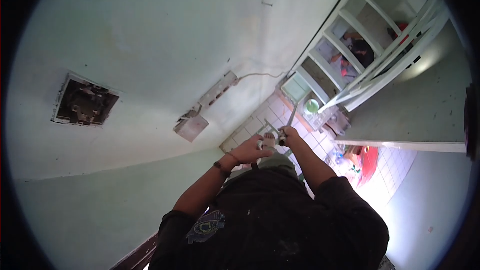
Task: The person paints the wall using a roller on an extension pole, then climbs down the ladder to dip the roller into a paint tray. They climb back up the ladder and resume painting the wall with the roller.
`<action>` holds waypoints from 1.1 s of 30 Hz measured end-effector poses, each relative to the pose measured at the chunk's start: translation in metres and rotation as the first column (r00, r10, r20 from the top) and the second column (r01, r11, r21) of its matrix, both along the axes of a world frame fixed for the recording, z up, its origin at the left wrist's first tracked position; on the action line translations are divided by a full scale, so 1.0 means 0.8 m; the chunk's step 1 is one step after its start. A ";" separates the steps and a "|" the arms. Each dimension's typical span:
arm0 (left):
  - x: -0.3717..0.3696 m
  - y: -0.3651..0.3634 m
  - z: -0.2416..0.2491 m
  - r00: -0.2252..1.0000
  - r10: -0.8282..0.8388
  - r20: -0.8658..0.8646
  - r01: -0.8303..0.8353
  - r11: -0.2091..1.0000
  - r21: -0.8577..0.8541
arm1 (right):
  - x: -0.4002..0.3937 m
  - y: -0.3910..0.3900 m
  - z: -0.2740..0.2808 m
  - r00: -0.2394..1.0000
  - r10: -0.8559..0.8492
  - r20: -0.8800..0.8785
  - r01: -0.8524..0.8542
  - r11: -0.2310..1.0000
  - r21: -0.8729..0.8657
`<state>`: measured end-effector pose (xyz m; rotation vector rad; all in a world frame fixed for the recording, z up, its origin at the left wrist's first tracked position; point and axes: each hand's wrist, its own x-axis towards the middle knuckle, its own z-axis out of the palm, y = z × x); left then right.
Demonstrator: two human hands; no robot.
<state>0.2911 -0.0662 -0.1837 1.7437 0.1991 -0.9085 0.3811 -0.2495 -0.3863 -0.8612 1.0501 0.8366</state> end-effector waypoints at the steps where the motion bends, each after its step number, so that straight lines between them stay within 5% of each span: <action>1: 0.000 0.014 -0.001 0.993 0.018 0.115 -0.030 0.995 0.096 | 0.010 -0.017 0.002 0.992 0.106 0.074 -0.104 0.994 -0.021; 2: 0.000 0.026 -0.003 0.974 0.024 0.225 -0.067 0.980 0.185 | 0.018 -0.041 -0.002 0.968 0.208 0.139 -0.203 0.978 -0.051; 6: 0.050 0.058 0.002 0.857 -0.059 0.512 -0.142 0.928 0.344 | 0.006 -0.079 -0.035 0.973 0.134 0.188 -0.162 0.976 0.143; 9: 0.116 0.050 0.039 0.772 -0.090 0.629 -0.160 0.931 0.329 | -0.024 -0.086 -0.013 0.981 0.194 0.006 -0.194 0.981 0.006; 10: 0.136 0.047 0.044 0.657 -0.066 0.751 -0.194 0.948 0.253 | -0.033 -0.089 -0.012 0.982 0.191 0.011 -0.191 0.981 0.017; 12: 0.177 0.040 0.073 0.636 -0.084 0.767 -0.200 0.942 0.269 | -0.041 -0.097 -0.017 0.894 0.443 0.063 -0.417 0.876 -0.241; 15: 0.235 0.032 0.100 0.530 -0.134 0.837 -0.198 0.940 0.277 | -0.038 -0.100 -0.030 0.967 0.247 0.056 -0.247 0.969 0.004; 17: 0.272 0.026 0.108 0.307 -0.152 0.939 -0.273 0.932 0.240 | -0.035 -0.097 -0.029 0.973 0.222 0.055 -0.222 0.975 -0.002; 21: 0.361 0.028 0.099 0.044 -0.283 0.958 -0.328 0.902 0.282 | -0.044 -0.093 -0.015 0.967 0.250 0.051 -0.245 0.966 -0.075; 24: 0.412 0.028 0.086 0.055 -0.353 0.934 -0.345 0.871 0.349 | -0.051 -0.107 -0.031 0.977 0.201 0.070 -0.195 0.978 -0.073; 28: 0.473 0.036 0.062 -0.085 -0.434 0.897 -0.335 0.860 0.384 | -0.053 -0.121 -0.039 0.980 0.194 0.039 -0.188 0.975 -0.116; 30: 0.499 0.048 0.048 0.100 -0.478 0.873 -0.275 0.830 0.486 | -0.050 -0.132 -0.066 0.964 0.256 0.074 -0.239 0.954 -0.181; 33: 0.498 0.028 0.091 0.033 -0.636 0.771 -0.311 0.727 0.613 | -0.031 -0.142 -0.061 0.994 0.081 0.074 -0.078 0.996 -0.047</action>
